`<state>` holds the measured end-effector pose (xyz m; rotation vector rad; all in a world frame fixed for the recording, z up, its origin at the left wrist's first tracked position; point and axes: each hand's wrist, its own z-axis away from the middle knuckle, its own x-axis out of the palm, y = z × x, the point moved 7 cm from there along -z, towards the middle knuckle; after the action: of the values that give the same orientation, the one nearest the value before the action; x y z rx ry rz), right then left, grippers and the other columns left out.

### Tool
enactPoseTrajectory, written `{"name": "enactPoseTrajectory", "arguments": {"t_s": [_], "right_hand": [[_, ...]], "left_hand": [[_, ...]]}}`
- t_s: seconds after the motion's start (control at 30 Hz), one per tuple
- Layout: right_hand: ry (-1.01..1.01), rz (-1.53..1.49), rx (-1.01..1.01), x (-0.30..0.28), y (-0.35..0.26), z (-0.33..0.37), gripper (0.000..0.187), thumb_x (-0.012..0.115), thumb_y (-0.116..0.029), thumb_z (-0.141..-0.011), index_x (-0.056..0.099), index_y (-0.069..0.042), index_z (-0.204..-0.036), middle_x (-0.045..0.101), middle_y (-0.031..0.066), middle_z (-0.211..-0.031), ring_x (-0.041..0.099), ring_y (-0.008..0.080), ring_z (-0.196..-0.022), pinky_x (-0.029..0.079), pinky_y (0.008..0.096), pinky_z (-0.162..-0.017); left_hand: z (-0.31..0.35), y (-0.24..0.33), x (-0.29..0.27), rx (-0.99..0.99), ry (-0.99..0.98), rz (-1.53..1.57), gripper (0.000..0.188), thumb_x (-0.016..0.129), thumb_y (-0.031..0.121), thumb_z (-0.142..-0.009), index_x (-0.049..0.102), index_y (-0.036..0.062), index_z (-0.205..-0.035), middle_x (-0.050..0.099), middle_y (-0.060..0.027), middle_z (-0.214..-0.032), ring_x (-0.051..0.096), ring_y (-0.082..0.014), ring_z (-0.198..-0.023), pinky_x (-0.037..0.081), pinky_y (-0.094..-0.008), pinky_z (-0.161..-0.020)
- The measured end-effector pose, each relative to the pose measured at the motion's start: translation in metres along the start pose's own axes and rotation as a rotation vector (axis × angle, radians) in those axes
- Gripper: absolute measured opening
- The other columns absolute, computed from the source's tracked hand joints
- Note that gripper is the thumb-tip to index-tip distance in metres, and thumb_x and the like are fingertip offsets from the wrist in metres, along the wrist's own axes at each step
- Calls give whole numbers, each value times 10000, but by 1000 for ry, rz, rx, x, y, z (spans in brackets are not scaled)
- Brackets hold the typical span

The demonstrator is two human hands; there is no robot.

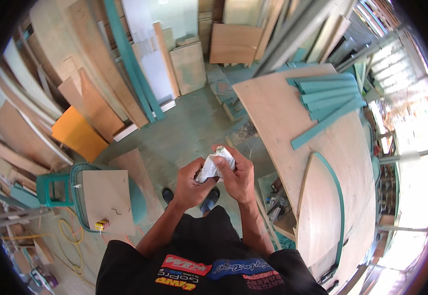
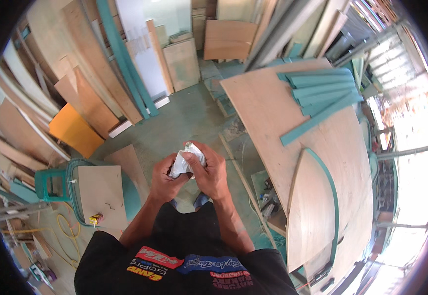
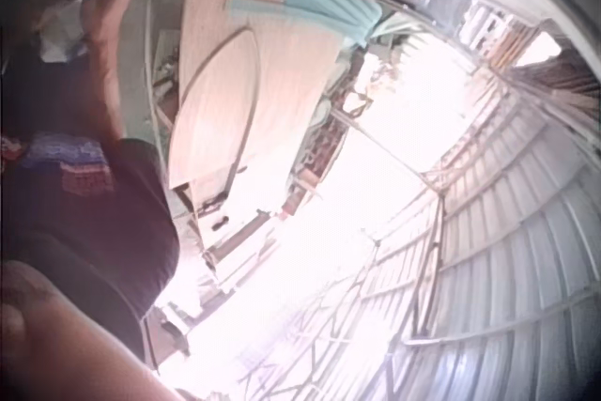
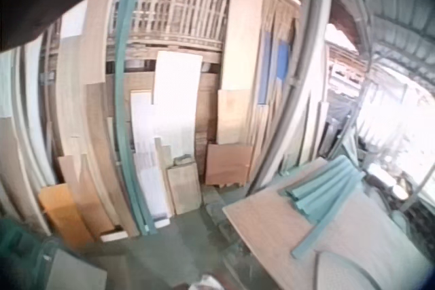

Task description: The person attaches a curved wood strip to a plywood sheet using a pneumatic nail gun, wipes a section of the wood with a cloth, and then continues nailing another strip along the curved edge.

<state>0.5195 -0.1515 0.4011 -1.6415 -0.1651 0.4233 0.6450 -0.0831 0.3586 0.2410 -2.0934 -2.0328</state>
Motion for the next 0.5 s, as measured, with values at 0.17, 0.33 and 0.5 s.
{"name": "enactPoseTrajectory", "arguments": {"t_s": [0.17,0.33,0.5], "right_hand": [[133,-49,-100,-97,-22,30,296,722,-263,-996,733,-12,-1151,737,76,-892,667,119,-784,539,283,-710],[200,-67,-194,-170,-25,56,238,711,-214,-1001,742,-5,-1111,757,77,-927,680,117,-796,535,275,-705],[280,-124,-283,-217,-23,76,192,693,-159,-1003,746,14,-1067,761,90,-927,662,113,-767,519,269,-675]], "left_hand": [[7,29,98,-1,-184,133,162,725,19,-827,636,12,-962,657,-26,-844,607,-73,-789,502,-282,-691],[13,42,174,-18,-338,177,182,720,19,-835,639,14,-998,661,-26,-869,615,-75,-808,505,-276,-708],[17,52,221,14,-413,158,184,712,9,-839,636,18,-1006,652,-17,-891,598,-72,-816,493,-269,-712]]}}
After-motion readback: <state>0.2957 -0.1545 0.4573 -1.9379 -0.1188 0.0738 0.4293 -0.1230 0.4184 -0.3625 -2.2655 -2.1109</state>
